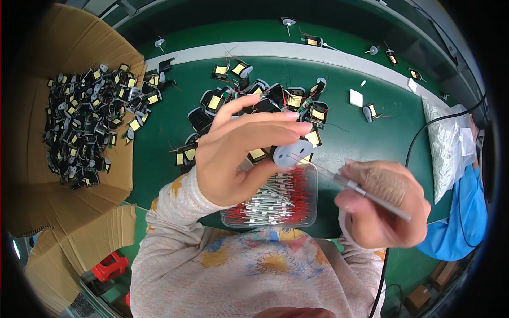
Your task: The person wires small black components with yellow tape to a central gray unit using a thin metal tool and handles components from a cardboard box and a plastic bin.
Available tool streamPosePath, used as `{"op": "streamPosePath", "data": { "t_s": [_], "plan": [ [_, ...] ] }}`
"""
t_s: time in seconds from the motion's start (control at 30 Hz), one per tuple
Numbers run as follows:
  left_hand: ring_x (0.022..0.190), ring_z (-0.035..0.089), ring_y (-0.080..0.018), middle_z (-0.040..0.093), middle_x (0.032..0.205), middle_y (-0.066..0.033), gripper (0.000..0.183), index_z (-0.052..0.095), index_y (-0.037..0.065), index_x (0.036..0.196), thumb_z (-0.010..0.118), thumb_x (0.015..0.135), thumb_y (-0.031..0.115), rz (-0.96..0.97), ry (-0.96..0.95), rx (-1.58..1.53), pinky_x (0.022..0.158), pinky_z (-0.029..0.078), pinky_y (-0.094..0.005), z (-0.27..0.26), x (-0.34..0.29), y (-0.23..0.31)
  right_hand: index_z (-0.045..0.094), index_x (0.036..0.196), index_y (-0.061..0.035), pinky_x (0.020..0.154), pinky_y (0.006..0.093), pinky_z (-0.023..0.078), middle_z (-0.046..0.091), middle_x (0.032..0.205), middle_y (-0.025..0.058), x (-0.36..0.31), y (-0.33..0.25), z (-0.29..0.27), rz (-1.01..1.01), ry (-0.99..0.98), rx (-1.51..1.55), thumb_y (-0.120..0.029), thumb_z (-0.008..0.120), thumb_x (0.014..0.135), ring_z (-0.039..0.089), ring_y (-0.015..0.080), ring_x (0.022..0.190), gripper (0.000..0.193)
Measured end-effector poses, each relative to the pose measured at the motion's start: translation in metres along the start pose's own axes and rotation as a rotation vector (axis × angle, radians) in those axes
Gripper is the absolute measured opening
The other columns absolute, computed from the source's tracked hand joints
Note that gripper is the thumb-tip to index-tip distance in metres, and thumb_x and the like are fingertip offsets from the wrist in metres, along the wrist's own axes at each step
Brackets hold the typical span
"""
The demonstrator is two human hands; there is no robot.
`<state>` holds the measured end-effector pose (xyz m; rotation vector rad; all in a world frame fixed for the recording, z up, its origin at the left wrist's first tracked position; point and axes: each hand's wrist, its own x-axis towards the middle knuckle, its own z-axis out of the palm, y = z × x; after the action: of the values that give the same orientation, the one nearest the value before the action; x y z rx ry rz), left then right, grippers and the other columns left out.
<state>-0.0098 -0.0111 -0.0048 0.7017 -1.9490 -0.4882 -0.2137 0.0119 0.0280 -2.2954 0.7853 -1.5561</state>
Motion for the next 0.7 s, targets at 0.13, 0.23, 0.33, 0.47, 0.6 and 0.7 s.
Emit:
{"op": "streamPosePath", "data": {
  "t_s": [0.13,0.23,0.33,0.47,0.6,0.7],
  "plan": [
    [0.101,0.062,-0.023,0.067,0.101,-0.0049,0.036,0.058,0.008,0.1,0.071,0.068,0.003,0.003,0.014,0.036,0.095,0.035,-0.0456,-0.001,-0.001,-0.001,0.058,0.079,0.0066,0.052,0.0304,0.052,0.063,0.066,0.0164,-0.001,-0.015,0.012,-0.02,0.093,-0.203,-0.019,0.078,0.066,0.064,0.0262,0.057,0.035],
    [0.101,0.062,-0.0235,0.067,0.1,-0.0055,0.035,0.057,0.008,0.1,0.071,0.068,0.002,0.015,0.016,0.052,0.096,0.034,-0.0465,-0.002,-0.001,0.0,0.059,0.079,0.0063,0.052,0.0306,0.052,0.063,0.067,0.0165,-0.001,-0.016,0.014,-0.024,0.125,-0.223,-0.018,0.079,0.066,0.064,0.0262,0.057,0.034],
    [0.101,0.062,-0.0235,0.068,0.1,-0.0059,0.035,0.057,0.007,0.101,0.07,0.068,0.002,0.038,0.019,0.058,0.096,0.033,-0.0471,-0.001,0.001,0.002,0.059,0.08,0.0066,0.052,0.0309,0.052,0.064,0.068,0.0162,0.0,-0.018,0.01,0.0,0.1,-0.199,-0.016,0.079,0.064,0.064,0.0265,0.058,0.034],
    [0.097,0.063,-0.0307,0.067,0.094,-0.0153,0.038,0.045,0.007,0.1,0.073,0.073,0.008,0.058,-0.075,0.175,0.1,0.028,-0.0536,-0.007,0.002,0.005,0.06,0.082,0.0069,0.053,0.0305,0.053,0.064,0.07,0.0152,-0.003,-0.02,0.009,-0.04,0.068,-0.211,-0.014,0.081,0.06,0.064,0.0273,0.061,0.036],
    [0.098,0.063,-0.0297,0.067,0.094,-0.0144,0.04,0.045,0.008,0.1,0.073,0.072,0.006,0.047,-0.076,0.198,0.1,0.028,-0.0539,-0.008,0.0,0.005,0.061,0.084,0.0067,0.053,0.0302,0.054,0.065,0.072,0.0145,-0.005,-0.021,0.01,-0.045,0.034,-0.232,-0.014,0.081,0.057,0.065,0.0277,0.063,0.039],
    [0.098,0.063,-0.0294,0.067,0.093,-0.0142,0.04,0.045,0.008,0.1,0.073,0.071,0.004,0.052,-0.062,0.202,0.1,0.028,-0.0543,-0.007,0.0,0.006,0.061,0.084,0.0067,0.053,0.0304,0.054,0.065,0.073,0.0142,-0.006,-0.022,0.011,-0.046,0.052,-0.236,-0.013,0.081,0.056,0.065,0.0274,0.063,0.04]
  ]
}}
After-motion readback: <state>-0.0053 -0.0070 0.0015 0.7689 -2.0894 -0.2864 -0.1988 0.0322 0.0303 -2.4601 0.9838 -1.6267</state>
